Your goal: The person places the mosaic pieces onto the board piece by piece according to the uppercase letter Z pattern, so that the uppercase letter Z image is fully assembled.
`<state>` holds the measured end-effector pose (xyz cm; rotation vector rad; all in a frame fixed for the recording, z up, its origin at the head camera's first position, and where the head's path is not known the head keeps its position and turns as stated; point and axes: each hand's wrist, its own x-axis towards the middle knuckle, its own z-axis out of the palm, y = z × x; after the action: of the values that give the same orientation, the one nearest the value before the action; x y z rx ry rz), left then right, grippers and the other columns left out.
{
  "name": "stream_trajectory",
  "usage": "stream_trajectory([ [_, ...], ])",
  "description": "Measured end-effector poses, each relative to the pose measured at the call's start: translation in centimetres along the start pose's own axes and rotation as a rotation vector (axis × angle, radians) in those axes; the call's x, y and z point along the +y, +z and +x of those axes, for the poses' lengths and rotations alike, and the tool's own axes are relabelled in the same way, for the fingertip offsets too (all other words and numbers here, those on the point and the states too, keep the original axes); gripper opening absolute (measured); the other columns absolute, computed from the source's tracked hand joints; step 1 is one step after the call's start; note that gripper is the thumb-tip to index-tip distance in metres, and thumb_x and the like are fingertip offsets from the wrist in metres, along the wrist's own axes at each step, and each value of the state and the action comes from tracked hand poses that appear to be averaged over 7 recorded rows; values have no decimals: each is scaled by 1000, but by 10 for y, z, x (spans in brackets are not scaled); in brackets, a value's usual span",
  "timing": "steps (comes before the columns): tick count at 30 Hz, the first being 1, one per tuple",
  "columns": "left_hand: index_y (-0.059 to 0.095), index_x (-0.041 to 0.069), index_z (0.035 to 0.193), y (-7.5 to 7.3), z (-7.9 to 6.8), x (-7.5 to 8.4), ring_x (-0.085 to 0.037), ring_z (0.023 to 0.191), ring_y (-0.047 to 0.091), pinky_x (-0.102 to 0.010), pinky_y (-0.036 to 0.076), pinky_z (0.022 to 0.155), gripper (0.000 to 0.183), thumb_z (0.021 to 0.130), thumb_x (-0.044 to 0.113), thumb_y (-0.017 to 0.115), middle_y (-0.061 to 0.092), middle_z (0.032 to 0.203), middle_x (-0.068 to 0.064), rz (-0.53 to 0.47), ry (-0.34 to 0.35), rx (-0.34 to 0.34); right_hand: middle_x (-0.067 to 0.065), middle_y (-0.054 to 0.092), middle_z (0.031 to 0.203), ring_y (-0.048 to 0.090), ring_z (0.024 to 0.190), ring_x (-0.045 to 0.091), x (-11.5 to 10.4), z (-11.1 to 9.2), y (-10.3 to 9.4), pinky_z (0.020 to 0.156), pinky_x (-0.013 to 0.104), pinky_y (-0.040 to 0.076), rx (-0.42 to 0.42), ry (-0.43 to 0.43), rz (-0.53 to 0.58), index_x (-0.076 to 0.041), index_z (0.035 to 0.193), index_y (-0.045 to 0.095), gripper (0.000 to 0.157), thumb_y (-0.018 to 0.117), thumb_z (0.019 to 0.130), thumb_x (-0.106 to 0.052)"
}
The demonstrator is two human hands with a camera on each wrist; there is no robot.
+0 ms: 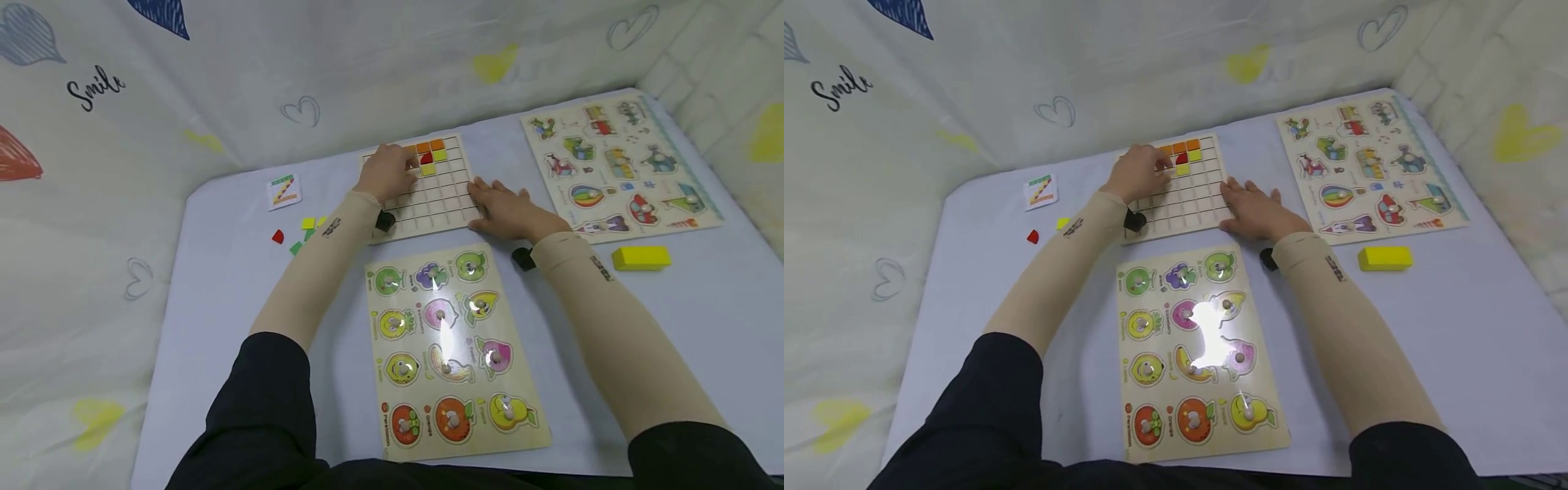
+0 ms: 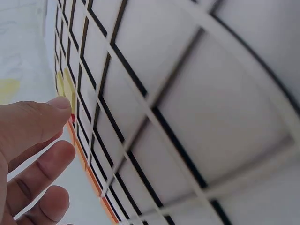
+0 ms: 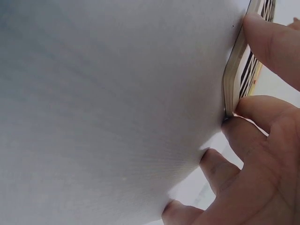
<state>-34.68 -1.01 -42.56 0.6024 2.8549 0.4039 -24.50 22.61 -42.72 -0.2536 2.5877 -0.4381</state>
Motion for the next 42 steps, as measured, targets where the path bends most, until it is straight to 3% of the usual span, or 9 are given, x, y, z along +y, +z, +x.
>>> stream_trajectory([
  [9,70,18,133,0,-23,-28,-22,119,54,-38,50,103,33,102,31,66,67,128,-2,-44,-50,-8,12,-4,175,-1,160,50,1,-3,0,119,81,-2,-6,-21,2,-9,167,7,85,59,105,-35],
  [15,71,17,130,-3,-42,-58,-24,119,55,-40,51,101,31,101,28,68,68,129,-4,-60,-67,8,13,-4,175,-2,160,50,3,-3,0,119,81,-2,-5,-24,-4,-9,167,6,85,58,105,-34],
  [23,72,13,128,-12,-85,-111,-27,119,56,-45,50,106,31,100,26,69,68,130,-9,-107,-137,-10,12,-7,175,-5,160,50,3,-3,-2,118,81,-4,-19,-26,2,-9,167,4,85,57,106,-35],
  [29,72,9,127,-10,-115,-148,-29,119,60,-47,50,108,30,99,19,66,70,129,-11,-167,-173,-53,11,-9,174,-7,159,50,4,0,-2,118,81,-6,-27,-23,6,-10,167,3,85,56,106,-36],
  [37,72,9,127,-13,-147,-184,-32,120,57,-50,46,106,32,97,17,64,69,129,-13,-146,-217,-43,11,-11,174,-7,159,50,3,3,-2,118,81,-5,-38,-32,1,-11,167,1,86,55,106,-37],
  [42,72,8,127,-14,-167,-205,-32,118,56,-50,45,108,33,96,18,71,68,127,-15,-155,-266,-27,12,-11,174,-6,159,51,3,4,-4,117,82,-4,-38,-42,-10,-10,167,-1,87,55,106,-38],
])
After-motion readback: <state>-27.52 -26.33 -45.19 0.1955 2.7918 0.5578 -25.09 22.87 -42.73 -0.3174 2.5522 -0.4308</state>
